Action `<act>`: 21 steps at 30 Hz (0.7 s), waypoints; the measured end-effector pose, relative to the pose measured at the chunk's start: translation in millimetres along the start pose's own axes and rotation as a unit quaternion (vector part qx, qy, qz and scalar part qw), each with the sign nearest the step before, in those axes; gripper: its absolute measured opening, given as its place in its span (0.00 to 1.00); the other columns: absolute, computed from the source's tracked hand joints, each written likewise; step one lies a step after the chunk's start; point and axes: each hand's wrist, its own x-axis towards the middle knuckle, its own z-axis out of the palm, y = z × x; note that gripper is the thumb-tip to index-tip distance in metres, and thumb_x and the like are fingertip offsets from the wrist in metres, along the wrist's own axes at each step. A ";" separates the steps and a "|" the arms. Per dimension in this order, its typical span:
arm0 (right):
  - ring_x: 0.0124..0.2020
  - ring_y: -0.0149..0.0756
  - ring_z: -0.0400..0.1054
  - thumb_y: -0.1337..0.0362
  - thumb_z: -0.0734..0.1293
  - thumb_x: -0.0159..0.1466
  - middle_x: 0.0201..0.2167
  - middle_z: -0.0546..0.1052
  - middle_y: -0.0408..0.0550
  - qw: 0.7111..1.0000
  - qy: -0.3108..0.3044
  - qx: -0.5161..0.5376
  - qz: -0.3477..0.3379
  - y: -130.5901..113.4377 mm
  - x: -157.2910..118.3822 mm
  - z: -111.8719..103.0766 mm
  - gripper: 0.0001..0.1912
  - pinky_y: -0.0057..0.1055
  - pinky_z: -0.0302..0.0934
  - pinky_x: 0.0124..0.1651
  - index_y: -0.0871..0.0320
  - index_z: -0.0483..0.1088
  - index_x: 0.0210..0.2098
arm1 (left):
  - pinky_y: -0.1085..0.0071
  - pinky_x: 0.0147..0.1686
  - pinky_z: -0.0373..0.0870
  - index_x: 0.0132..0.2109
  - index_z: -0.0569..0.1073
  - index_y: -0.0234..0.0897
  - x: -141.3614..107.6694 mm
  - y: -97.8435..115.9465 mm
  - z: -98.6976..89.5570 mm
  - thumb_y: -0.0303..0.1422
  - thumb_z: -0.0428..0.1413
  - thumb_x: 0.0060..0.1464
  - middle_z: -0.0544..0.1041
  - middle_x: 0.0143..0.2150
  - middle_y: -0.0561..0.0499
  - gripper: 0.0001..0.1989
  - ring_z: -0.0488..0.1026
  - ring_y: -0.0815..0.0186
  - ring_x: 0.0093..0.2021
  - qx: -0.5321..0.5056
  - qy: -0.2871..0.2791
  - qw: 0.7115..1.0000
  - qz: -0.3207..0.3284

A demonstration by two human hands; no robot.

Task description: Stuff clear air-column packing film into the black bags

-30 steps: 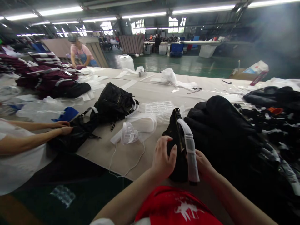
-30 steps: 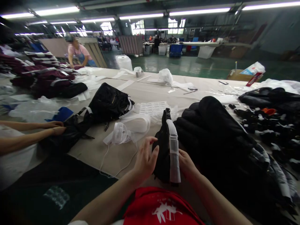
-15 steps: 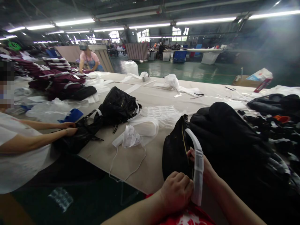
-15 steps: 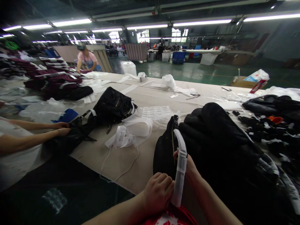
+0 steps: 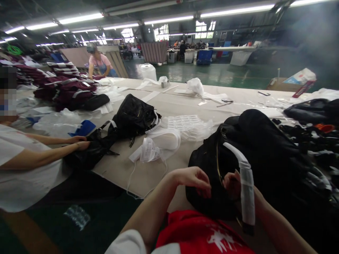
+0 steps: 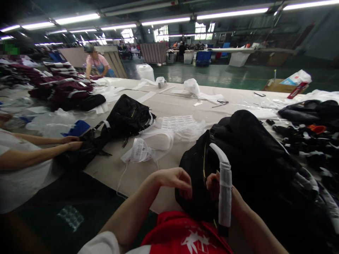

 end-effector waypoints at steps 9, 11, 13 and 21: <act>0.23 0.29 0.53 0.40 0.60 0.62 0.23 0.62 0.45 0.996 0.021 -0.082 -0.017 12.0 -9.3 -10.5 0.28 0.29 0.50 0.26 0.60 0.69 0.27 | 0.70 0.31 0.62 0.31 0.78 0.32 100.4 -7.7 21.0 0.42 0.47 0.58 0.74 0.25 0.46 0.21 0.72 0.61 0.31 0.323 0.176 0.921 -0.129; 0.21 0.28 0.50 0.41 0.59 0.63 0.20 0.58 0.43 0.994 0.015 -0.103 -0.034 13.1 -10.6 -11.1 0.28 0.29 0.47 0.24 0.59 0.63 0.22 | 0.69 0.32 0.63 0.35 0.80 0.30 107.0 -5.8 23.8 0.38 0.46 0.57 0.77 0.30 0.42 0.20 0.74 0.59 0.35 0.348 0.188 0.910 -0.126; 0.21 0.28 0.49 0.41 0.59 0.63 0.19 0.57 0.42 0.992 0.003 -0.114 -0.058 13.0 -10.9 -10.9 0.28 0.29 0.46 0.23 0.58 0.60 0.22 | 0.68 0.32 0.64 0.35 0.80 0.28 109.2 -5.4 22.1 0.43 0.46 0.58 0.78 0.31 0.40 0.24 0.75 0.57 0.35 0.337 0.200 0.909 -0.143; 0.20 0.28 0.46 0.38 0.61 0.59 0.19 0.54 0.41 0.992 -0.002 -0.105 -0.066 -0.4 -7.7 -6.5 0.29 0.28 0.47 0.21 0.58 0.58 0.21 | 0.67 0.34 0.68 0.35 0.80 0.31 109.7 -18.6 10.5 0.46 0.51 0.53 0.79 0.33 0.41 0.22 0.76 0.56 0.36 0.324 0.201 0.908 -0.172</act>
